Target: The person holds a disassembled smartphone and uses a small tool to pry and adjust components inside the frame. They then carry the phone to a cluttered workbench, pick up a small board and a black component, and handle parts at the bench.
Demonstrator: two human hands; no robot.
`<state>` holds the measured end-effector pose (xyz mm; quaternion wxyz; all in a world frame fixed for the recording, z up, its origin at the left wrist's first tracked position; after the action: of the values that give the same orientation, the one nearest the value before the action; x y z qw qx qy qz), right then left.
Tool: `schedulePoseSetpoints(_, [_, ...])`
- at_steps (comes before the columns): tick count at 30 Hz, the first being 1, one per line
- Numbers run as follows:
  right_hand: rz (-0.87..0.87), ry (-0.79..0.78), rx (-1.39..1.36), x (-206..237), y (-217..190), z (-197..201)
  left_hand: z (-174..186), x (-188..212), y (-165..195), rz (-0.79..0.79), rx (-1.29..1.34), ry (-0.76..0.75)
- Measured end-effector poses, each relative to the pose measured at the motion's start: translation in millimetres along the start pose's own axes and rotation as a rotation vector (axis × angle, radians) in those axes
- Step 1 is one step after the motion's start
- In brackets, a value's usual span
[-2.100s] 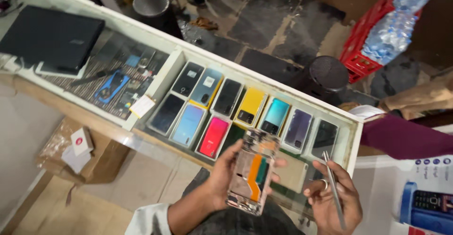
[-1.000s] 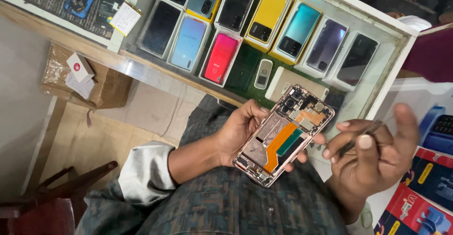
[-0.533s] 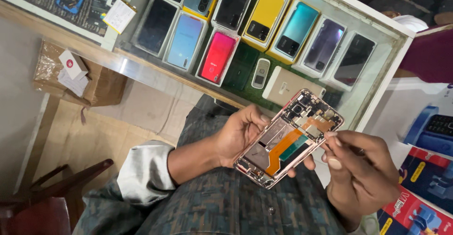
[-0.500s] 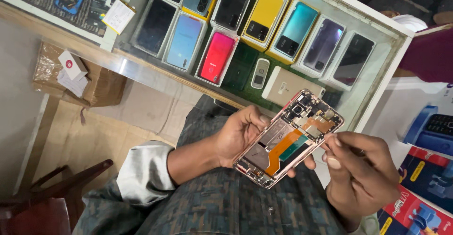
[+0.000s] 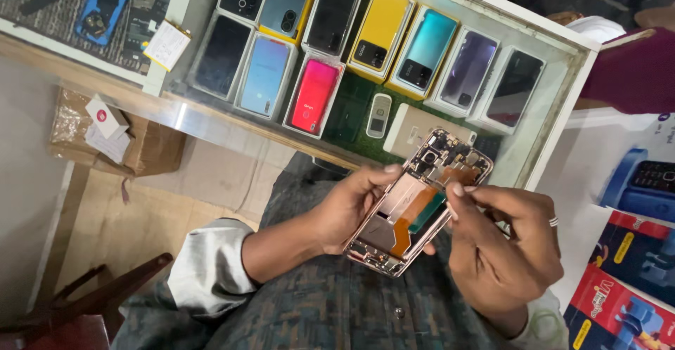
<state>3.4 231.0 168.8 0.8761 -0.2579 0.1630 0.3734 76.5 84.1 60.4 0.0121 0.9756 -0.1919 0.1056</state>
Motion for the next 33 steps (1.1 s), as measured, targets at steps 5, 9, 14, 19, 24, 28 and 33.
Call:
schedulePoseSetpoints(5, [0.028,-0.004,0.010,-7.0,-6.8,0.3,-5.7,-3.7,-0.1,0.072,-0.042,0.047])
schedulePoseSetpoints(9, [0.020,-0.022,0.019,-9.9,-11.7,-1.6,-4.2,-4.7,2.0,0.079,-0.050,0.094])
schedulePoseSetpoints(14, [0.000,-0.001,-0.003,-9.8,-16.0,-7.4,-2.8,-2.7,4.9,0.070,-0.077,0.108])
schedulePoseSetpoints(19, [-0.030,-0.003,-0.018,-5.9,-19.0,-6.8,-0.6,-1.1,3.9,0.075,-0.093,0.088])
schedulePoseSetpoints(24, [-0.007,0.064,0.035,-3.9,-23.8,-12.1,9.4,-0.8,1.5,-0.004,-0.091,0.047])
schedulePoseSetpoints(28, [-0.003,0.046,0.007,-4.6,-26.7,-14.9,18.3,-0.1,-3.6,-0.120,0.009,0.016])
schedulePoseSetpoints(33, [0.018,0.063,-0.031,-6.6,-29.8,-17.4,13.5,1.9,0.9,-0.136,0.068,-0.044])
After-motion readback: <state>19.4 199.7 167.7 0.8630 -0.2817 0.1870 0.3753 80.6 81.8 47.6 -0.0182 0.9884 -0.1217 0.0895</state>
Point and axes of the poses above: each hand's wrist, its own x-axis away from the middle knuckle, its own z-axis out of the back of the hand, y = z × x, the point moved 2 cm from there along -x, towards the middle knuckle, and after that the axes turned 13 degrees about x, right-handed, at the moved point
